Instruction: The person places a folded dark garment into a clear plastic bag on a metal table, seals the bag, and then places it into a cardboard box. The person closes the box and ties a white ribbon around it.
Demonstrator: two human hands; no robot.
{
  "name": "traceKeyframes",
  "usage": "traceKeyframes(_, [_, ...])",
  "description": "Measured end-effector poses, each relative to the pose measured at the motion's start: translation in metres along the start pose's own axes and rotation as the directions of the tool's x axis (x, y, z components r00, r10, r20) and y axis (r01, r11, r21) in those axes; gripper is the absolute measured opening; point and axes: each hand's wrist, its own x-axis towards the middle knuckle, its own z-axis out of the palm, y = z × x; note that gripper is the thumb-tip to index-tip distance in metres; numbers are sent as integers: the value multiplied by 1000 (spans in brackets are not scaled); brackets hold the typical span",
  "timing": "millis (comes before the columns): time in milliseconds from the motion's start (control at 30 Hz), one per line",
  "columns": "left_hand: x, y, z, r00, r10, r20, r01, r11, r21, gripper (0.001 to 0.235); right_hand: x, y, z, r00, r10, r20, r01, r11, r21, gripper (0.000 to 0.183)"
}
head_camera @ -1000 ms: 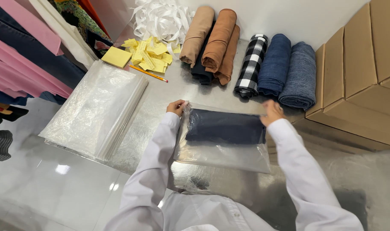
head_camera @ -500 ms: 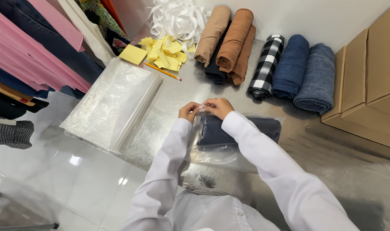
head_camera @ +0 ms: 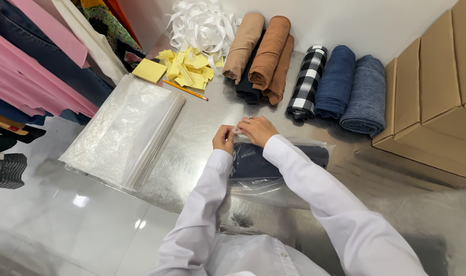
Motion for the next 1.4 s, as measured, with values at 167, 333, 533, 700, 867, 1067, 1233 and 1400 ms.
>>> traceKeyframes(167, [3,-20,5,993,-61,-98,62,998,5,10,-22,26,14,998,6,56,-3,999,-48,19])
traceKeyframes(333, [13,-41,-5,971,-170,-167,173,985,4,11,-99,92,-1,984,88,158,-44,963,-265,14])
traceKeyframes(533, [34,-95,-10,932,-292,-214,306,952,33,13,-211,160,-54,877,383,290,-217,854,-472,16])
traceKeyframes(700, [50,-119,-9,930,-349,-116,359,930,80,16,-244,136,-73,749,636,188,-583,766,-268,15])
traceKeyframes(867, [44,-89,-30,956,-284,-73,293,932,212,27,-284,135,-13,547,837,20,-796,513,322,29])
traceKeyframes(1067, [13,3,-33,682,-703,202,583,689,430,87,-253,59,-9,166,921,352,-828,-64,557,69])
traceKeyframes(1233, [13,81,-36,516,-800,306,574,588,570,119,-233,30,-35,125,887,444,-903,-84,422,104])
traceKeyframes(1400, [19,38,-27,681,-650,338,595,760,262,93,-220,-6,-43,259,908,331,-752,-25,658,84])
